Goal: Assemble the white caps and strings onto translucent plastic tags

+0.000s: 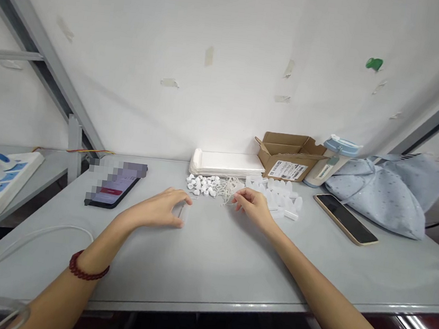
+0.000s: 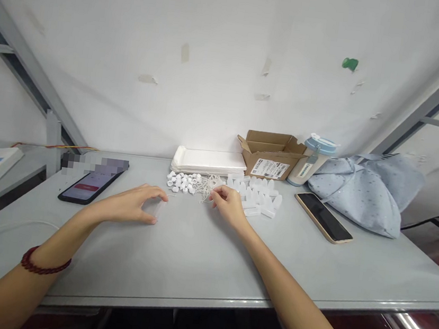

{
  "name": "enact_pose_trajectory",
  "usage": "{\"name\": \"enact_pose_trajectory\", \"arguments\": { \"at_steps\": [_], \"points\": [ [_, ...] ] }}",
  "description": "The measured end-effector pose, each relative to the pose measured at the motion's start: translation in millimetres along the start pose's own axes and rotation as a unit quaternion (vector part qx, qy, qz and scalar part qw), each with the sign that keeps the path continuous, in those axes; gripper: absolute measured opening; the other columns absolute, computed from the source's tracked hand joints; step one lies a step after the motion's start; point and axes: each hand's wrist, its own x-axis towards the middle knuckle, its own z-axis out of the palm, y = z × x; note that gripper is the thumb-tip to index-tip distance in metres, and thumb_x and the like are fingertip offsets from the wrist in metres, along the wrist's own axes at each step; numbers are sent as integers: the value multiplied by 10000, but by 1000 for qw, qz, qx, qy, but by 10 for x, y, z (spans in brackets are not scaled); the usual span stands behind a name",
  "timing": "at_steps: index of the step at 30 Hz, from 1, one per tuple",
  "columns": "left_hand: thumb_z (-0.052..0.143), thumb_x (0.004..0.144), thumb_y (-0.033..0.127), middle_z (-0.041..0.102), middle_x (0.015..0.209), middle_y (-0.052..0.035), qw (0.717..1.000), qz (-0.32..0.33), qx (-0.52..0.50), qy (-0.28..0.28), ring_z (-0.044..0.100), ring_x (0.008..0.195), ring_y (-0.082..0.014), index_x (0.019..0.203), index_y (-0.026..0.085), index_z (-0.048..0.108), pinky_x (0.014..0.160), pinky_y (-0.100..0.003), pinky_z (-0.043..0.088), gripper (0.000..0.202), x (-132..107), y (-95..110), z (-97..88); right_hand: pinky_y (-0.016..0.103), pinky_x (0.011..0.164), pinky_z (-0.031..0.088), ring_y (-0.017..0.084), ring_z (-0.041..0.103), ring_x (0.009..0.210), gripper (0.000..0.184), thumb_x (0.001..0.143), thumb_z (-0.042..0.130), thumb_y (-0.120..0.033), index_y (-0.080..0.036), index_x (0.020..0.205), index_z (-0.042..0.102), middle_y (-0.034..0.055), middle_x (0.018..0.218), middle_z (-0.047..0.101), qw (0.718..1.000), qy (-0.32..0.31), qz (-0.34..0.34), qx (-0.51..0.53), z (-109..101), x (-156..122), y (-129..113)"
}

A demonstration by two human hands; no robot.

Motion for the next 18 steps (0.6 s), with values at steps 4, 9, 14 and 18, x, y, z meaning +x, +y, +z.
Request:
{"name": "enact_pose_trajectory", "arguments": {
  "at_steps": [4,9,14,18],
  "points": [
    [595,668,354,557,1208,-31,1000,1,-2,-5,442,1191,-261,1142,255,534,952,-348,396,488,-1,-7,3,242,507,392,126,568,549,207,751,532,-360,-160,723,579,30,697,652,1000,-3,1,-6,3,-2,0],
    [607,666,364,556,1214,-31,1000,9,0,-1,452,1184,-258,1141,251,536,951,-346,396,494,3,-11,-1,241,513,392,123,564,545,214,754,528,-364,-160,710,577,29,689,652,1000,1,2,-12,1,-6,-23],
    [609,660,368,561,1213,-36,1000,9,3,10,473,1174,-259,1145,246,543,945,-344,405,504,6,-20,7,238,517,394,125,562,541,202,751,523,-340,-156,698,588,22,631,628,1000,-4,6,-24,15,-15,-41],
    [601,659,346,577,1186,-42,1000,12,12,13,490,1155,-260,1121,242,560,942,-344,409,475,9,-17,23,232,512,395,124,565,546,198,754,522,-334,-155,703,588,26,651,629,1000,-7,9,-28,22,-21,-44]
  ]
}}
